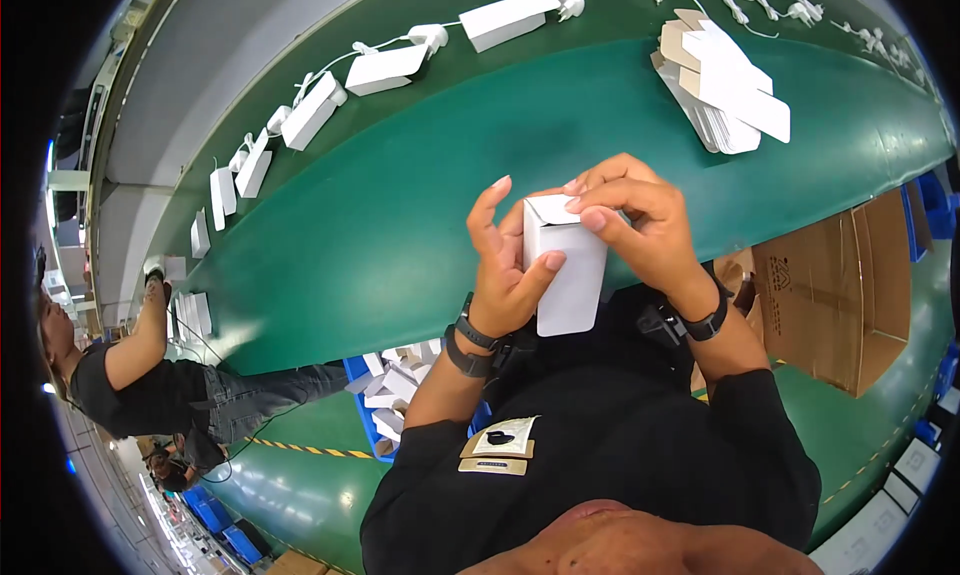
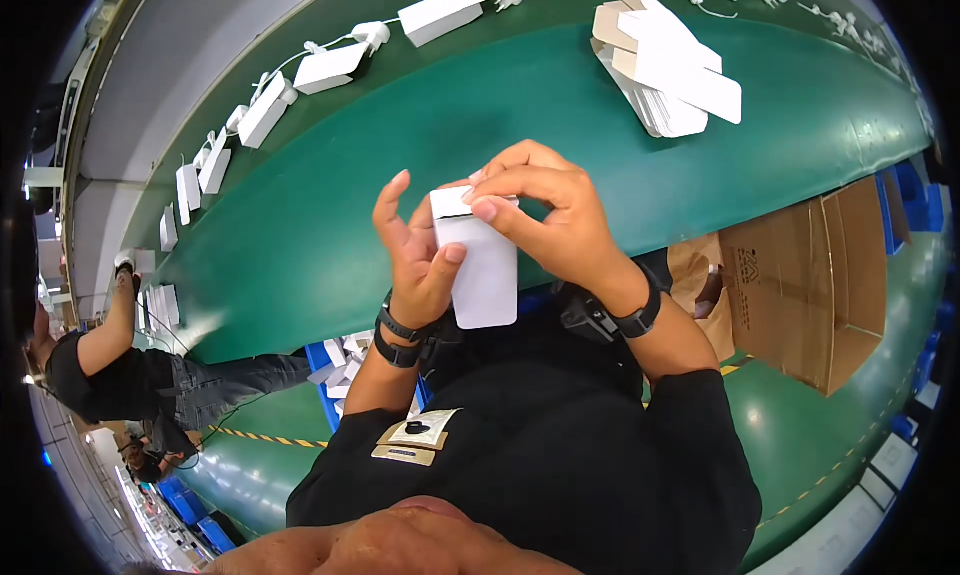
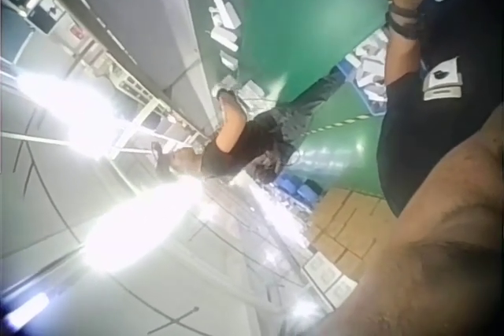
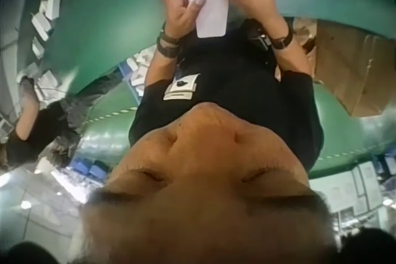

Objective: Manually folding and assembling small white cardboard packaging boxes on a production table.

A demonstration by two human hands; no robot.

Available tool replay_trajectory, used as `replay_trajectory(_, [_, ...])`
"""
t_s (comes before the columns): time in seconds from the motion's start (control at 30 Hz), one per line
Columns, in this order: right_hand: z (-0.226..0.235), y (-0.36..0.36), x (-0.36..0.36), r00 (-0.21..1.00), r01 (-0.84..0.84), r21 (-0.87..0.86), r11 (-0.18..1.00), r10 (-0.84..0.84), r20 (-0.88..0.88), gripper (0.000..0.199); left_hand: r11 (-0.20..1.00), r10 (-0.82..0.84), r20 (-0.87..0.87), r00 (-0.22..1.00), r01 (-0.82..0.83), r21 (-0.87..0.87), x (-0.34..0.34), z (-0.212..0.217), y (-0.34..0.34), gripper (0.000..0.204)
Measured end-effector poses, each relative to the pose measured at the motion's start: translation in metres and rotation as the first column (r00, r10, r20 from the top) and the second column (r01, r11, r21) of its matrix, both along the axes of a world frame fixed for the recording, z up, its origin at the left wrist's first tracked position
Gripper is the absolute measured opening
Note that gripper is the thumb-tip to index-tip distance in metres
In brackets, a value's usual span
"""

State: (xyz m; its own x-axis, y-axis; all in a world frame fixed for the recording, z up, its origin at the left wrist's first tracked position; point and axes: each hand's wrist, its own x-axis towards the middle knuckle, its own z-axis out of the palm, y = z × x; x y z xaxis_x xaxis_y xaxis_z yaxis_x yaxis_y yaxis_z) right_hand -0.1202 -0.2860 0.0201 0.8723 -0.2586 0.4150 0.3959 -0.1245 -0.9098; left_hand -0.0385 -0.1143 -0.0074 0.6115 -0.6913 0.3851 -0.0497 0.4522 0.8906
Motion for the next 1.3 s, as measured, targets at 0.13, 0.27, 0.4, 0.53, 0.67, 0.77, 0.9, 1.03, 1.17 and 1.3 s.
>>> replay_trajectory(0.13, [0.006, -0.001, -0.005, 0.998, 0.014, 0.156, 0.988, -0.004, -0.068, 0.011, 0.998, -0.057, 0.115, 0.992, 0.055, 0.019, 0.003, 0.001, -0.002, 0.08])
replay_trajectory(0.27, [0.012, -0.01, -0.01, 0.993, -0.007, 0.082, 0.997, 0.016, -0.119, 0.011, 0.996, -0.087, 0.12, 0.989, 0.089, -0.012, -0.001, -0.001, -0.004, 0.076])
replay_trajectory(0.4, [0.014, -0.017, -0.011, 0.978, -0.04, 0.079, 0.996, 0.055, -0.203, 0.014, 0.994, -0.077, 0.266, 0.961, 0.052, 0.101, 0.008, -0.009, -0.002, 0.062])
replay_trajectory(0.53, [0.011, -0.019, -0.008, 0.988, -0.057, -0.029, 0.998, 0.052, -0.147, 0.018, 0.995, -0.043, 0.128, 0.991, 0.032, 0.091, 0.009, -0.008, -0.008, 0.044])
replay_trajectory(0.67, [-0.003, -0.028, -0.003, 0.991, -0.055, -0.059, 0.997, 0.047, -0.129, 0.025, 0.998, -0.024, -0.075, 0.997, 0.028, 0.053, 0.011, -0.01, -0.029, 0.034])
replay_trajectory(0.77, [-0.005, -0.053, 0.0, 0.989, 0.046, -0.145, 0.988, -0.065, -0.132, 0.029, 0.991, 0.028, -0.11, 0.994, -0.013, 0.132, 0.026, -0.009, -0.051, 0.03])
replay_trajectory(0.9, [0.017, -0.119, 0.002, 0.778, 0.542, -0.676, 0.499, -0.601, 0.181, 0.036, 0.94, 0.248, -0.163, 0.955, -0.196, 0.281, 0.085, -0.011, -0.108, 0.03])
replay_trajectory(1.03, [-0.017, -0.189, -0.009, 0.511, 0.485, -0.864, -0.132, -0.759, 0.403, 0.034, 0.792, 0.513, -0.264, 0.817, -0.331, 0.513, 0.149, -0.038, -0.186, 0.044])
replay_trajectory(1.17, [-0.019, -0.204, -0.008, 0.632, 0.382, -0.922, 0.068, -0.747, 0.207, 0.029, 0.762, 0.638, -0.399, 0.658, -0.467, 0.449, 0.194, -0.064, -0.232, 0.042])
replay_trajectory(1.3, [-0.003, -0.191, -0.003, 0.657, 0.464, -0.88, 0.104, -0.706, 0.263, 0.026, 0.645, 0.712, -0.13, 0.69, -0.57, 0.509, 0.221, -0.064, -0.238, 0.039])
